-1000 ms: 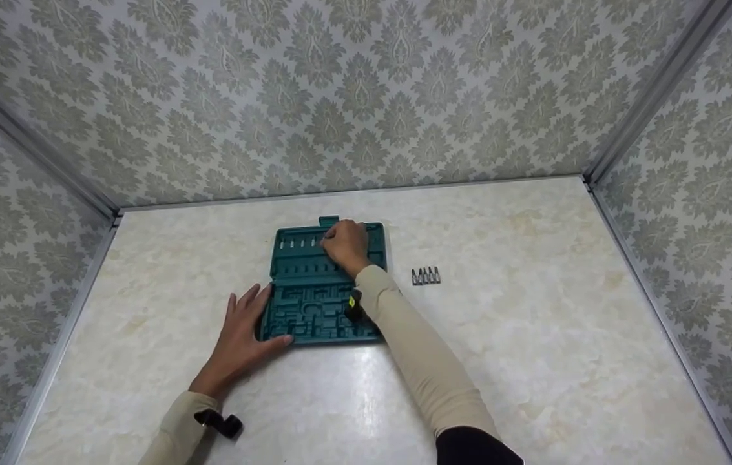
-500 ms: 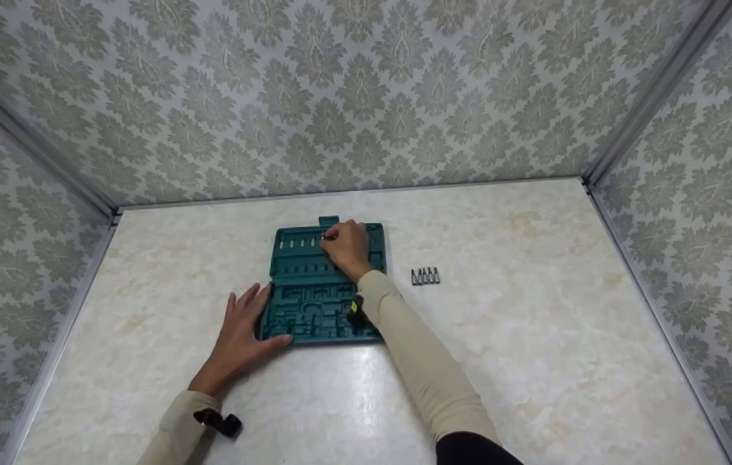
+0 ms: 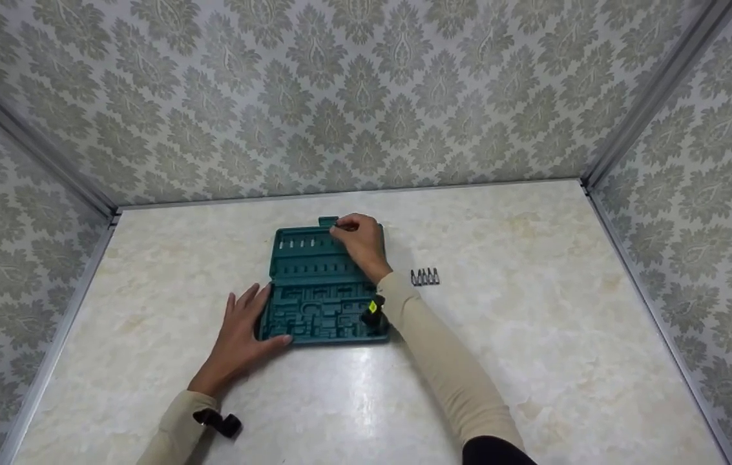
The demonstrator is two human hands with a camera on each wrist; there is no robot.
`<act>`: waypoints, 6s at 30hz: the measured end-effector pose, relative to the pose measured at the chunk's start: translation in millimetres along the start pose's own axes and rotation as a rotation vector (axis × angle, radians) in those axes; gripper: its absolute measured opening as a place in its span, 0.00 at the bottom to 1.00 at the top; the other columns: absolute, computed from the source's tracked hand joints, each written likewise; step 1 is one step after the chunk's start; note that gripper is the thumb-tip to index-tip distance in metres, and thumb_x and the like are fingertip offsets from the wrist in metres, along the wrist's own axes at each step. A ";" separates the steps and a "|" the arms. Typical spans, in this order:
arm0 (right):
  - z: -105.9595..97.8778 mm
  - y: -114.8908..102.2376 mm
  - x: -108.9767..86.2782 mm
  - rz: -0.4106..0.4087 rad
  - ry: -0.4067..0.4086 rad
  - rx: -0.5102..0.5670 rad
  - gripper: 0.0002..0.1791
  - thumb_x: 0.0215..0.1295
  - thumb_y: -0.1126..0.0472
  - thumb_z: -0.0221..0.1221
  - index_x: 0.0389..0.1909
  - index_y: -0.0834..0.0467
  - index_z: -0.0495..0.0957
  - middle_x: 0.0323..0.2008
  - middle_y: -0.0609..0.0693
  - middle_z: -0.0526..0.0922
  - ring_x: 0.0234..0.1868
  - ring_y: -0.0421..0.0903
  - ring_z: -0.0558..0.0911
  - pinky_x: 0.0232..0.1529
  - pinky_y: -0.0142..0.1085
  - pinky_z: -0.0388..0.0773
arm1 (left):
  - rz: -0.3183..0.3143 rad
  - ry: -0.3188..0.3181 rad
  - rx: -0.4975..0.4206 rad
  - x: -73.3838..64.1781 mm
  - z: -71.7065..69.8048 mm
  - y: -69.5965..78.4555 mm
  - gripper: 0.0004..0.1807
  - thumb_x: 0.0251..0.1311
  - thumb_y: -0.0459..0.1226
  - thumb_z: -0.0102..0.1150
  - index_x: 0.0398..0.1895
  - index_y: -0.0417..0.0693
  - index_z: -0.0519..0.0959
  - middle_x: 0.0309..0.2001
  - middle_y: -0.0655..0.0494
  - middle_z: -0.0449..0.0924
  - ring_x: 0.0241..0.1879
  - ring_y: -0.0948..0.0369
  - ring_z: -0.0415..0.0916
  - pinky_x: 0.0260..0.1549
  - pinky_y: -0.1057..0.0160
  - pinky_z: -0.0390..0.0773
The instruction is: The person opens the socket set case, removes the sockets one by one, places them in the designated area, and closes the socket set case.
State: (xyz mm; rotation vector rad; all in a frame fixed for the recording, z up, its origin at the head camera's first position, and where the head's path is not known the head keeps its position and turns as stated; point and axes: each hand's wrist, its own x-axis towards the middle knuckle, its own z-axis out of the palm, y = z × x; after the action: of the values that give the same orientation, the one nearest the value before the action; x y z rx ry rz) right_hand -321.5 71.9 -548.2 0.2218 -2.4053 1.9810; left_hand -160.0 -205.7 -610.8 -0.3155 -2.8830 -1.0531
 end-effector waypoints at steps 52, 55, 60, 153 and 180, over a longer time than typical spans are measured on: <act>-182.2 37.2 -95.5 0.163 0.126 -0.218 0.16 0.73 0.57 0.73 0.52 0.66 0.89 0.47 0.53 0.90 0.43 0.39 0.85 0.43 0.31 0.85 | 0.043 0.006 0.017 1.6 1.8 -2.3 0.67 0.54 0.75 0.70 0.91 0.53 0.56 0.87 0.43 0.58 0.88 0.45 0.47 0.86 0.40 0.27; -187.0 39.5 -98.8 0.181 0.121 -0.264 0.16 0.74 0.57 0.73 0.53 0.66 0.89 0.48 0.55 0.90 0.43 0.40 0.85 0.44 0.29 0.86 | 0.053 0.011 0.012 1.9 1.5 -3.0 0.67 0.55 0.74 0.71 0.91 0.52 0.57 0.86 0.43 0.59 0.88 0.44 0.48 0.85 0.38 0.27; -190.5 43.5 -102.1 0.217 0.099 -0.340 0.17 0.74 0.56 0.72 0.54 0.65 0.90 0.50 0.58 0.90 0.45 0.43 0.84 0.43 0.27 0.83 | 0.038 0.005 0.022 1.1 1.1 -2.9 0.67 0.55 0.75 0.70 0.91 0.54 0.55 0.87 0.43 0.58 0.88 0.45 0.47 0.85 0.40 0.26; -17.9 -5.5 2.0 -0.068 -0.332 -0.351 0.12 0.80 0.63 0.65 0.55 0.66 0.90 0.51 0.58 0.91 0.50 0.53 0.88 0.56 0.53 0.86 | -0.012 -0.005 0.017 1.0 4.2 4.6 0.67 0.54 0.77 0.68 0.92 0.60 0.54 0.88 0.48 0.57 0.89 0.47 0.44 0.86 0.42 0.29; 38.1 -0.4 16.8 -0.102 -0.271 -0.406 0.13 0.79 0.67 0.65 0.57 0.68 0.89 0.52 0.62 0.91 0.55 0.59 0.89 0.71 0.56 0.78 | 0.018 0.013 0.014 0.3 2.4 -1.6 0.67 0.54 0.76 0.70 0.91 0.57 0.55 0.87 0.48 0.58 0.89 0.49 0.45 0.86 0.41 0.28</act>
State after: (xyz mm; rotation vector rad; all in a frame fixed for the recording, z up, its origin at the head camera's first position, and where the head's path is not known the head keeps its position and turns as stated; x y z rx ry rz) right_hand -335.1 32.9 -553.6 0.6191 -2.8242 1.4583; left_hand -160.5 -205.3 -613.7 -0.3315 -2.8694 -1.0281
